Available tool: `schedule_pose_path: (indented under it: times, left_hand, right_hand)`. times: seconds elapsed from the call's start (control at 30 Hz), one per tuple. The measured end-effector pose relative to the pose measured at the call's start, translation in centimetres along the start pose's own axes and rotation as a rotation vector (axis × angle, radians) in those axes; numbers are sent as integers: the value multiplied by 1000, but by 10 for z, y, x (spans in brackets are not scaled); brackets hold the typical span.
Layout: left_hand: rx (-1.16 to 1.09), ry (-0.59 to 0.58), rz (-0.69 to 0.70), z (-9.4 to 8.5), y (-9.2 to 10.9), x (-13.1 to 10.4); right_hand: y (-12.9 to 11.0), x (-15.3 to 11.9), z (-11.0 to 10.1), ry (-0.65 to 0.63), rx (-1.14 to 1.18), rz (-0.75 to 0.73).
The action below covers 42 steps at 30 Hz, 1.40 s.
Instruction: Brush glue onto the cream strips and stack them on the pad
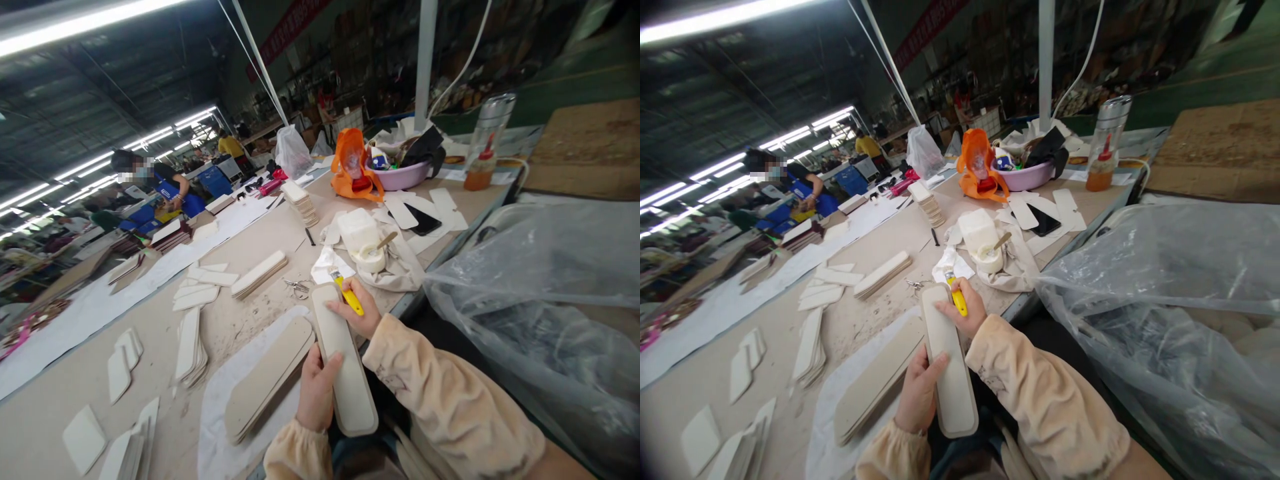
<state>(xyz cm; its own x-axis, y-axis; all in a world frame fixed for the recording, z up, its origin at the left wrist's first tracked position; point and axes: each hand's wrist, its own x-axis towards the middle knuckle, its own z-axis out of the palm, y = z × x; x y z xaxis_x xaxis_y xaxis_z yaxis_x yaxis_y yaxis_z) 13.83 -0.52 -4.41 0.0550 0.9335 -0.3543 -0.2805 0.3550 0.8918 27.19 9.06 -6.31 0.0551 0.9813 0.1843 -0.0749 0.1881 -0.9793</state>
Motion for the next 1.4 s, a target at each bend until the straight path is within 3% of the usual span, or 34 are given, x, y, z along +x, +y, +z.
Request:
schedule_pose_path:
  times: [0.43, 0.73, 0.9, 1.4]
  left_hand:
    - [-30, 13, -89, -1, -7, -5]
    - [-85, -118, -267, -11, -20, -25]
    - [-32, -131, -258, -18, -31, -33]
    - [-84, -75, -292, -21, -35, -37]
  right_hand:
    - [12, 8, -5, 121, -9, -70]
    - [18, 14, -11, 206, -60, -59]
    - [21, 16, -12, 229, -74, -70]
    - [18, 15, -12, 226, -145, -88]
